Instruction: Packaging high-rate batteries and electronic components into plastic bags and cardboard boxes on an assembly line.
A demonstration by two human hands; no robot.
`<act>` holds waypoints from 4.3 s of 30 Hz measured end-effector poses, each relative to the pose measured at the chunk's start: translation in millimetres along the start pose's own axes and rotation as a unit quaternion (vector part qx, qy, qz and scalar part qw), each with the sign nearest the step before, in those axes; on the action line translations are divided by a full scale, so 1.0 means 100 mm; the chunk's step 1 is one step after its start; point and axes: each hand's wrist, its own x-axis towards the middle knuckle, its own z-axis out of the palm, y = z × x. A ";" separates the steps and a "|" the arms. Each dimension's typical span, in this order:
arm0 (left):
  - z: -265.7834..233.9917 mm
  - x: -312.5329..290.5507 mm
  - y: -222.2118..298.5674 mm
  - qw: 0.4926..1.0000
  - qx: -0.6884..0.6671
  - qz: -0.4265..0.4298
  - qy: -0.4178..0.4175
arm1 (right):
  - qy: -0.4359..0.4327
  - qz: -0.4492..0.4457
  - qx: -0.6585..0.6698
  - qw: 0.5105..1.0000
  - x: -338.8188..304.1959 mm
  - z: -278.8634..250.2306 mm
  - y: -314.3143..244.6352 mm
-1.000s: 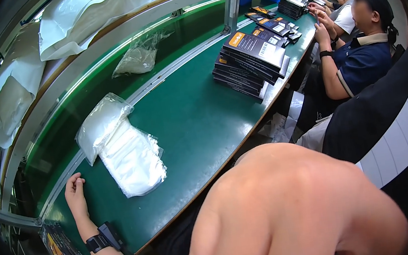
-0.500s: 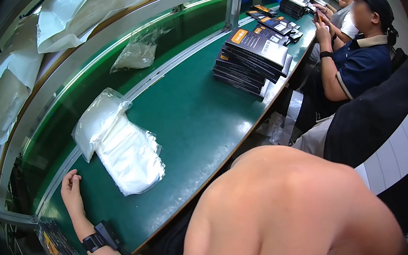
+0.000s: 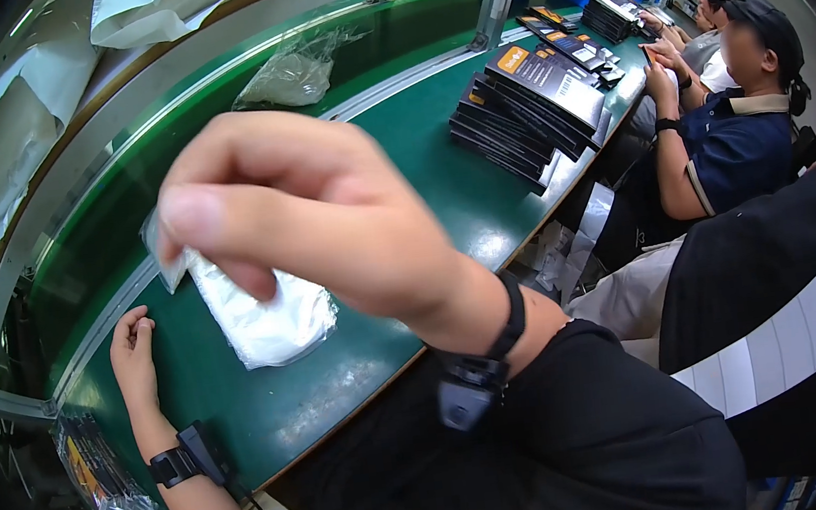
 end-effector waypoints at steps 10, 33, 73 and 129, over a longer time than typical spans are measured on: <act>0.07 -0.02 0.07 0.998 0.054 0.010 0.035 | 0.175 0.036 -0.447 0.877 0.50 -1.33 1.49; -0.04 -0.03 0.10 1.000 -0.026 -0.009 0.000 | 0.230 0.220 -0.246 0.916 0.33 -1.70 1.40; -0.07 -0.02 -0.06 0.999 -0.023 -0.032 -0.014 | 0.242 0.212 -0.254 0.912 0.32 -1.65 1.45; -0.06 -0.02 0.05 0.997 -0.013 -0.031 -0.070 | -0.344 0.254 -0.138 0.893 -0.11 -0.38 0.44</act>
